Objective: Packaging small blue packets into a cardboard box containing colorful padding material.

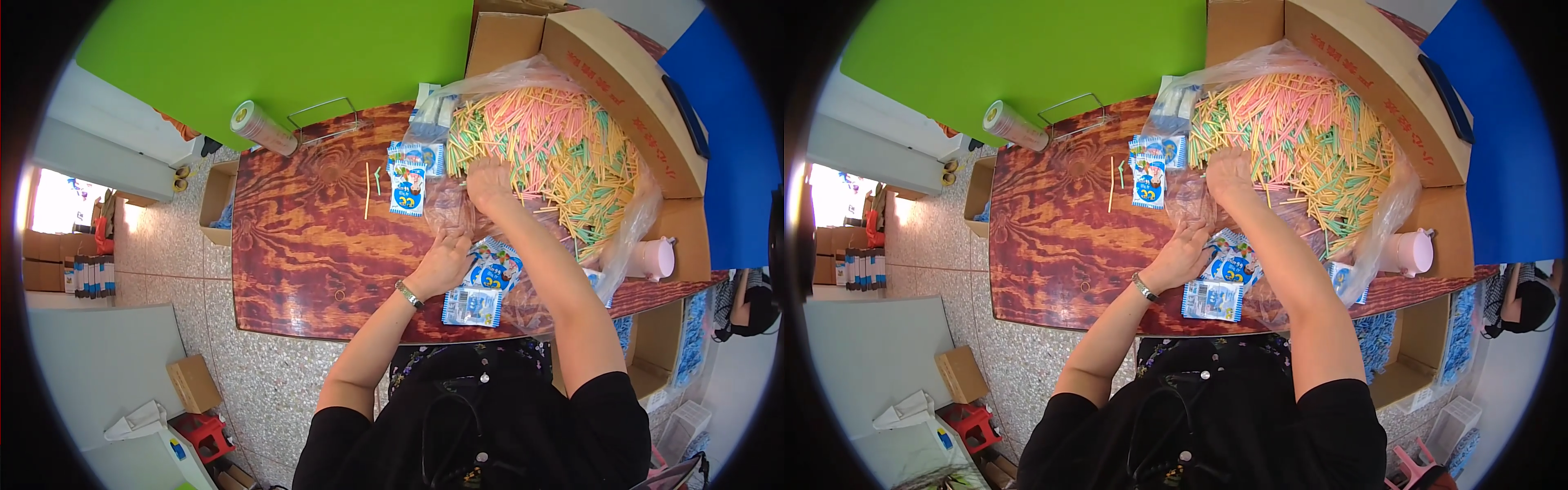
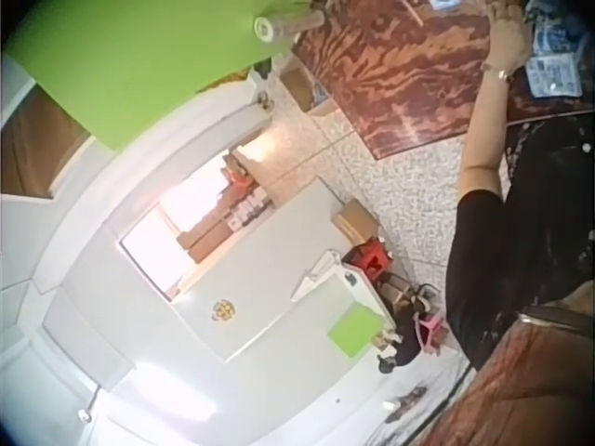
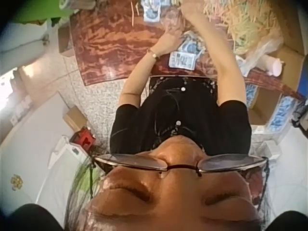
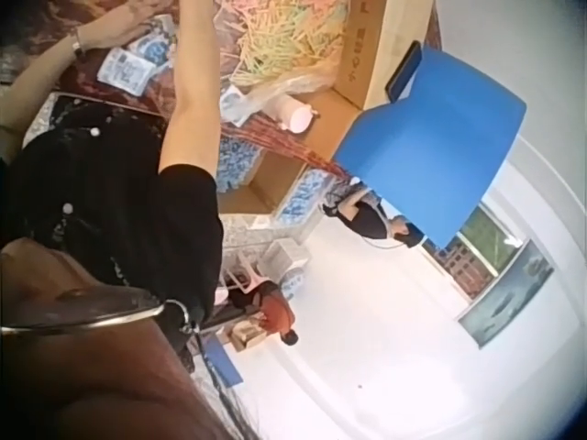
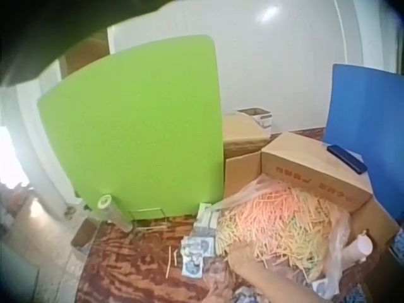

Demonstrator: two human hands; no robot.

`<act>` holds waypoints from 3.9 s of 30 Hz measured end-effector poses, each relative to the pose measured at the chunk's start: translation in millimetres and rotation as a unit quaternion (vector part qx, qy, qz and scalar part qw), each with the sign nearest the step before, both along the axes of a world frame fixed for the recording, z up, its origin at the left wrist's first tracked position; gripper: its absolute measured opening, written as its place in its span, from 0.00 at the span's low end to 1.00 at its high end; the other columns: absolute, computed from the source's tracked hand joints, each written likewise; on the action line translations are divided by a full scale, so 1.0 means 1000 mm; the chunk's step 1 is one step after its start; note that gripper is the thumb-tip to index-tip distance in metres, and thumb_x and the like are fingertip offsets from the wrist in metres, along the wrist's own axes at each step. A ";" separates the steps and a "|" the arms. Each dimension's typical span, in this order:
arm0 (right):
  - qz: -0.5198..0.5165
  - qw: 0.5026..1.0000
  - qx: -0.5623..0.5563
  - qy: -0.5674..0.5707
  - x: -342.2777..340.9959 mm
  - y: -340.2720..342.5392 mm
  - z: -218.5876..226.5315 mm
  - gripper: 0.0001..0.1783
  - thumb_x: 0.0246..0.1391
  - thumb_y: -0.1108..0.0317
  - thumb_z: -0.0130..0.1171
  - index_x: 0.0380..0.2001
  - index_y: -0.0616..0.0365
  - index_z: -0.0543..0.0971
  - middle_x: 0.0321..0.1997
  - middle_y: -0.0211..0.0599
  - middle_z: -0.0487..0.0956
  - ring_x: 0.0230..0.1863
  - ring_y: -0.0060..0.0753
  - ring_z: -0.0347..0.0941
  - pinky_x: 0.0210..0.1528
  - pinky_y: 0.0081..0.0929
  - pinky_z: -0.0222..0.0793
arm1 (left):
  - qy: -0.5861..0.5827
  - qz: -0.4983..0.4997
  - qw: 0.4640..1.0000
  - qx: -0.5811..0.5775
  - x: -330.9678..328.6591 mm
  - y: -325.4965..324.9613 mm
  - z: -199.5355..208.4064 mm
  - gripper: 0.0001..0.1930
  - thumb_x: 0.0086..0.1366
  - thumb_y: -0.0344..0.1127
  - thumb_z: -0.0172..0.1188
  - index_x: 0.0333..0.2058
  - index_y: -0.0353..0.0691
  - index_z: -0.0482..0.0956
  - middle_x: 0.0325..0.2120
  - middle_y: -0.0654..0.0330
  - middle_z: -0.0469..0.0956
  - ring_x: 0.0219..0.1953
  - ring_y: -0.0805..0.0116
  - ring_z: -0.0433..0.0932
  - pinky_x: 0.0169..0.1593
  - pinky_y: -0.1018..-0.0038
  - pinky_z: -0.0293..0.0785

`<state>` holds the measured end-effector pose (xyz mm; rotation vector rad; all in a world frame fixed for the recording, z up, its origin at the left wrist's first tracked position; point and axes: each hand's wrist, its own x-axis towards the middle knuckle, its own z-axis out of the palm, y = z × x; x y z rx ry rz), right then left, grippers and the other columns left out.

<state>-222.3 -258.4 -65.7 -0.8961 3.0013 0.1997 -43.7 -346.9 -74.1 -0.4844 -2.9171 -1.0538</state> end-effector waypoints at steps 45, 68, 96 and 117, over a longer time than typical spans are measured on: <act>-0.187 0.598 -0.491 -0.605 -0.021 0.171 0.044 0.15 0.66 0.58 0.52 0.48 0.57 0.73 0.33 0.26 0.74 0.30 0.21 0.73 0.33 0.22 0.72 | -0.027 0.028 0.997 0.060 0.000 0.001 0.010 0.18 0.64 0.33 0.54 0.49 0.27 0.69 0.52 0.39 0.72 0.59 0.41 0.66 0.67 0.48 0.51; 0.055 0.899 0.422 -0.107 0.035 0.116 0.032 0.10 0.51 0.63 0.59 0.33 0.50 0.86 0.32 0.28 0.83 0.36 0.31 0.81 0.23 0.44 0.74 | -0.162 0.169 0.882 0.409 0.008 0.026 0.023 0.14 0.69 0.29 0.54 0.52 0.35 0.71 0.40 0.61 0.80 0.34 0.80 0.79 0.29 0.83 0.78; 0.098 0.893 0.004 -0.439 -0.011 0.186 0.078 0.18 0.64 0.49 0.51 0.45 0.51 0.72 0.31 0.28 0.75 0.31 0.25 0.71 0.31 0.23 0.66 | -0.089 0.215 0.885 0.404 0.011 0.034 0.025 0.08 0.63 0.30 0.63 0.36 0.33 0.75 0.22 0.59 0.80 0.24 0.76 0.82 0.26 0.79 0.74; 0.180 0.975 -0.063 -0.110 0.033 0.193 -0.001 0.12 0.59 0.66 0.51 0.41 0.61 0.65 0.37 0.59 0.78 0.39 0.61 0.76 0.41 0.50 0.71 | -0.101 0.117 0.957 0.245 -0.007 0.037 0.008 0.12 0.63 0.34 0.60 0.42 0.34 0.73 0.23 0.47 0.74 0.26 0.51 0.77 0.30 0.64 0.69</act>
